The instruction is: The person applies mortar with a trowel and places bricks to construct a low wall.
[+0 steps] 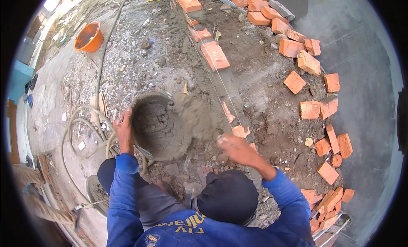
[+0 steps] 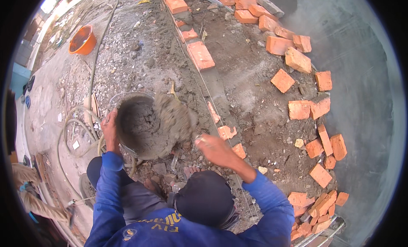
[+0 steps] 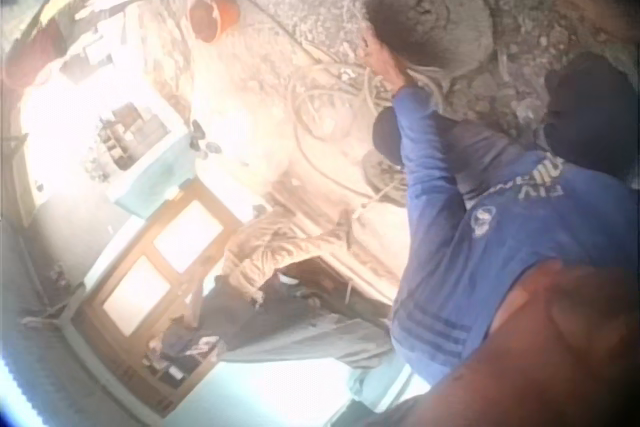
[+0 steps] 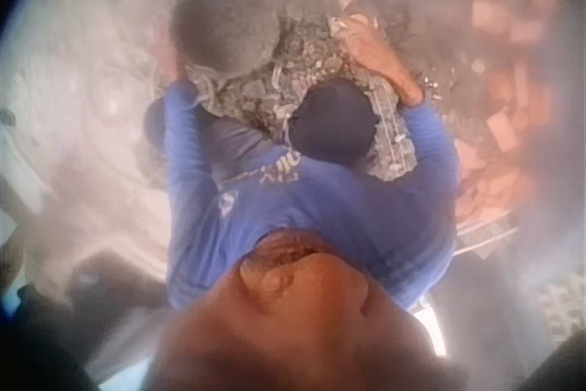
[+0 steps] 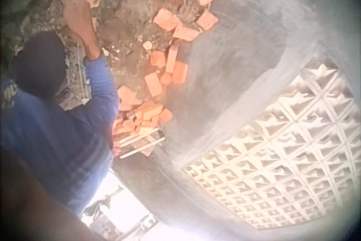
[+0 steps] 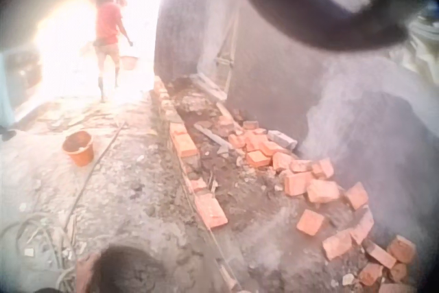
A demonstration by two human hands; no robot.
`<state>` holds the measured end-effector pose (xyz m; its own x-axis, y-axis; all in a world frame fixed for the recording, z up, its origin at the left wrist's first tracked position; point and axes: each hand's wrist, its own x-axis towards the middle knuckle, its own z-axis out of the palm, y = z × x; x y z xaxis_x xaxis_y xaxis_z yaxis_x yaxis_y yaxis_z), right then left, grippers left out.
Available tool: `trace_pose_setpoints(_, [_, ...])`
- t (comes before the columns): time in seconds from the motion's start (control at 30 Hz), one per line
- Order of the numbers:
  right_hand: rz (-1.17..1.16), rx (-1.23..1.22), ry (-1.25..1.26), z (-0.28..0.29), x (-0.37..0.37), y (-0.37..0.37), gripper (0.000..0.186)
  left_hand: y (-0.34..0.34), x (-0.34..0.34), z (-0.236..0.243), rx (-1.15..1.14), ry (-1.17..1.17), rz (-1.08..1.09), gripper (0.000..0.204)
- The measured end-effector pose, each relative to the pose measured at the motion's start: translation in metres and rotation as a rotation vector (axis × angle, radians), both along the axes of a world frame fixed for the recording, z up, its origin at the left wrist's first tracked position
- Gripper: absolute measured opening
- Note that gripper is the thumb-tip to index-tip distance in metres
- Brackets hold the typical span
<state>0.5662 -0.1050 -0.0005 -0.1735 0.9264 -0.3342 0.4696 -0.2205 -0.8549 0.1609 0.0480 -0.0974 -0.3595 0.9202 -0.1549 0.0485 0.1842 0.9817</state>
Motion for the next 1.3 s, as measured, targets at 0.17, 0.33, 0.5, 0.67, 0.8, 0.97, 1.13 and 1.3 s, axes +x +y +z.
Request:
trace_pose_setpoints(0.17, [-0.256,-0.018,-0.305,0.087,0.060,0.006,0.035,0.004,-0.005,-0.008,0.020,0.041,-0.001,0.027])
trace_pose_setpoints(0.33, [-0.289,0.143,-0.732,0.018,0.070,0.042,0.033,0.007,-0.007,-0.004,0.003,0.072,-0.007,0.026])
trace_pose_setpoints(0.5, [-0.318,0.147,-0.709,-0.030,0.075,0.062,0.033,-0.001,-0.010,0.001,-0.023,0.080,-0.037,0.026])
trace_pose_setpoints(0.67, [-0.383,-0.012,-0.299,-0.005,0.131,0.080,0.041,0.003,-0.004,0.008,-0.034,0.083,0.005,0.025])
trace_pose_setpoints(0.8, [-0.139,-0.132,-0.349,-0.055,0.142,0.077,0.047,0.005,0.000,-0.001,-0.024,-0.002,0.026,0.020])
trace_pose_setpoints(0.97, [-0.103,-0.222,-0.394,-0.081,0.123,-0.012,0.044,-0.001,-0.029,-0.014,-0.057,0.106,-0.041,0.043])
trace_pose_setpoints(1.13, [-0.225,-0.181,-0.421,-0.083,0.133,-0.094,0.036,-0.002,-0.010,-0.001,-0.066,0.079,-0.022,0.038])
trace_pose_setpoints(1.3, [-0.293,-0.152,-0.411,0.004,0.124,-0.097,0.030,-0.003,-0.014,0.001,-0.053,0.101,0.075,0.032])
